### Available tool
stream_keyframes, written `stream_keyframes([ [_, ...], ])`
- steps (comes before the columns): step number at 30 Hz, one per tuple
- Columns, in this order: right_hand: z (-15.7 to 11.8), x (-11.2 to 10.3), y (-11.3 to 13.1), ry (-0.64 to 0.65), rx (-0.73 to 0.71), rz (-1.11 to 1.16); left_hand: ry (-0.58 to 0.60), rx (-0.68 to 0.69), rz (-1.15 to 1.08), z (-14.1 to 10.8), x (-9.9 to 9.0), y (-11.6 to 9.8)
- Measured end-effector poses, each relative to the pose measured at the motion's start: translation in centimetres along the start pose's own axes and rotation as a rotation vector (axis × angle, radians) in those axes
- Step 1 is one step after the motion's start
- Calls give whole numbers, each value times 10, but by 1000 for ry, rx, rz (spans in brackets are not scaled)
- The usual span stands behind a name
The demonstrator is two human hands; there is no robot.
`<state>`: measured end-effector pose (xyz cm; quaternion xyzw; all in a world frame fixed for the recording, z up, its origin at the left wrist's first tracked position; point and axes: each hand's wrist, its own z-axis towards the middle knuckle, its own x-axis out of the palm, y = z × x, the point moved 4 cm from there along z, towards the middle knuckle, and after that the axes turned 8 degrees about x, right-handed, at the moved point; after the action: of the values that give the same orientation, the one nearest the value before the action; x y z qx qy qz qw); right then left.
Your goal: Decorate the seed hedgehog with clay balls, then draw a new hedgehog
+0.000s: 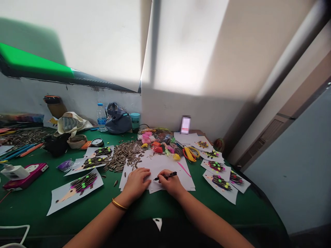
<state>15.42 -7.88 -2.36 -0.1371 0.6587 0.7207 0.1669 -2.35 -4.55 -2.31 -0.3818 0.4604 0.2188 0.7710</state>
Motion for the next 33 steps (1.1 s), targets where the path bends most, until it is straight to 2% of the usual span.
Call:
stream_keyframes([
  [33,-3,2,5,8,28,-93,-4,-18,-7,0,1,2],
])
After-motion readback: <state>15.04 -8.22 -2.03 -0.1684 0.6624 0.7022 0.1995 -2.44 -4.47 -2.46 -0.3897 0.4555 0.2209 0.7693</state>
